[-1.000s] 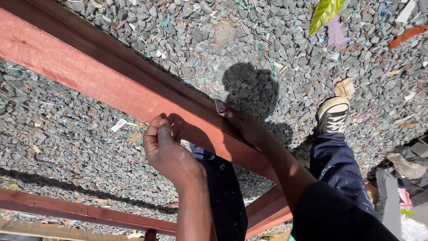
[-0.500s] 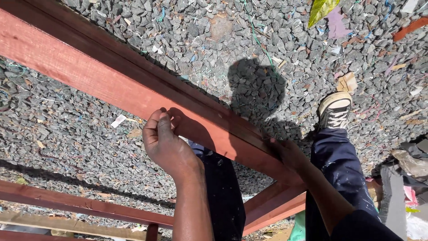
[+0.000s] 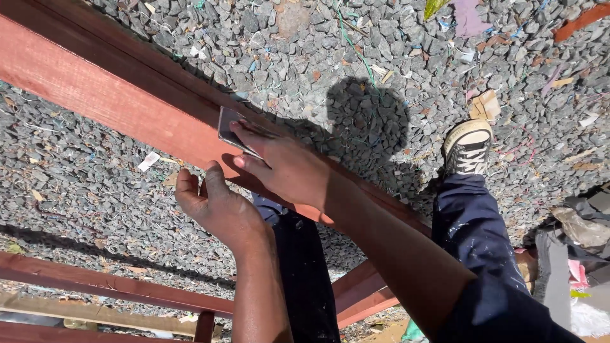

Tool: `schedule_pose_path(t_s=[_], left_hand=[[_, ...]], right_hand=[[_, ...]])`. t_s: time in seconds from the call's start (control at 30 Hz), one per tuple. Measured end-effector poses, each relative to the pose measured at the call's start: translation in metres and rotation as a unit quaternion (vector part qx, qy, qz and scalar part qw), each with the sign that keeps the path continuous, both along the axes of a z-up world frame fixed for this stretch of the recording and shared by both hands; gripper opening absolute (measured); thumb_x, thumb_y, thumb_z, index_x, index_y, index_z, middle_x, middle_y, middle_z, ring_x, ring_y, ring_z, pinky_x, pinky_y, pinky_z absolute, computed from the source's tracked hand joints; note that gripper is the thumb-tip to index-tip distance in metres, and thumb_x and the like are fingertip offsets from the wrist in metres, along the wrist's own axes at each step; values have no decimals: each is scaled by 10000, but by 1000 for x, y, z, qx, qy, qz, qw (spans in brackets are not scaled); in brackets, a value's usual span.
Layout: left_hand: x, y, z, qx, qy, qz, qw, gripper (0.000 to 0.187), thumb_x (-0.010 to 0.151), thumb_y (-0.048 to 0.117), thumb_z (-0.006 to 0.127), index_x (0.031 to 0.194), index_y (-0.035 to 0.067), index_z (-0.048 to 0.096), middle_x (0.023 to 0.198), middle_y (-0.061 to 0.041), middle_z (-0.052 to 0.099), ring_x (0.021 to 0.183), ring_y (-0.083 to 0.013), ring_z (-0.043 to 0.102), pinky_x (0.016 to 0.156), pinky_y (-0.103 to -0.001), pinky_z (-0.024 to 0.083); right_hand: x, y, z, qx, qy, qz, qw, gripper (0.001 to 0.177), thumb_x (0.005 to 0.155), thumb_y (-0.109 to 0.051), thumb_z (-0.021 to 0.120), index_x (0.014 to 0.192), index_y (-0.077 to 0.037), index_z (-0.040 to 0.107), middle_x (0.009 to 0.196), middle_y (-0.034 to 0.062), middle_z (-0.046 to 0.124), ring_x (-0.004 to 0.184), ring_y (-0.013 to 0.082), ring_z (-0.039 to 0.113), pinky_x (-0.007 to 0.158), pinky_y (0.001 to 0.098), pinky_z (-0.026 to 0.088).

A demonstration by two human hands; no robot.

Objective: Sanding the surfaces of a wooden furniture frame manually using a piece of sandpaper.

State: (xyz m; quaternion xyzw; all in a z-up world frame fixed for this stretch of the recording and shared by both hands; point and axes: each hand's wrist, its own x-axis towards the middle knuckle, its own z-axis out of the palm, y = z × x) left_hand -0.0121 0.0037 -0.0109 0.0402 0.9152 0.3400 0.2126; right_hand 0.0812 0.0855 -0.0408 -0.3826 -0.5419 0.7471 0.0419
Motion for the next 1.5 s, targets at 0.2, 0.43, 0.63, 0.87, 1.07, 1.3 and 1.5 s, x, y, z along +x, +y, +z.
schedule_pose_path(t_s=[0.2, 0.43, 0.63, 0.87, 1.07, 1.3, 1.5], left_hand=[[11, 18, 7, 35, -56, 67, 996, 483, 973, 162, 678, 1414, 92, 495, 1243, -112, 465, 1156, -219, 474, 1055, -379, 387], [8, 20, 8, 71, -68, 118, 988, 426, 966, 152, 647, 1370, 110, 517, 1188, -65, 471, 1115, -179, 462, 962, -331, 403], [1, 18, 3, 83, -94, 157, 980, 521, 949, 129, 630, 1446, 95, 477, 1258, -103, 492, 1180, -203, 483, 1008, -374, 393], [-24, 45, 11, 100, -173, 271, 942, 569, 949, 160, 645, 1482, 90, 461, 1329, -135, 488, 1223, -222, 503, 1001, -374, 413], [-60, 47, 5, 146, -226, 325, 907, 494, 1020, 216, 541, 1504, 128, 493, 1296, -158, 604, 1061, -240, 620, 830, -357, 558], [-105, 75, 17, 216, -283, 409, 840, 473, 1028, 246, 563, 1484, 119, 555, 1416, -265, 598, 1198, -398, 652, 861, -491, 636], [-146, 114, 59, 90, -287, 247, 921, 617, 1034, 475, 442, 1548, 136, 479, 1595, -180, 424, 1480, -372, 403, 1208, -463, 382]], right_hand=[[181, -142, 34, -83, -261, 44, 961, 679, 964, -160, 570, 1583, -31, 324, 1501, 324, 459, 1357, 514, 447, 1101, 620, 425], [62, -115, -35, 42, -218, 6, 975, 520, 1029, -254, 558, 1538, -166, 493, 1376, 164, 635, 1286, 308, 608, 1098, 452, 485], [22, -55, 24, 94, -84, -71, 989, 560, 1043, -244, 559, 1582, -167, 426, 1587, 168, 470, 1485, 350, 408, 1185, 482, 387], [156, -159, 4, -35, -253, -86, 963, 588, 956, -229, 591, 1519, -79, 509, 1427, 228, 599, 1343, 402, 531, 1095, 526, 446], [-72, 8, 9, -70, -102, -87, 989, 624, 1035, -307, 462, 1580, -33, 333, 1531, 305, 446, 1432, 482, 388, 1158, 619, 318], [-108, 43, 33, 1, -96, -21, 995, 619, 1064, -373, 520, 1618, -186, 318, 1628, 225, 379, 1504, 433, 307, 1222, 558, 256], [15, -53, 39, -225, -346, -64, 909, 751, 968, -542, 583, 1591, -154, 426, 1462, 222, 603, 1340, 370, 578, 1113, 502, 435]])
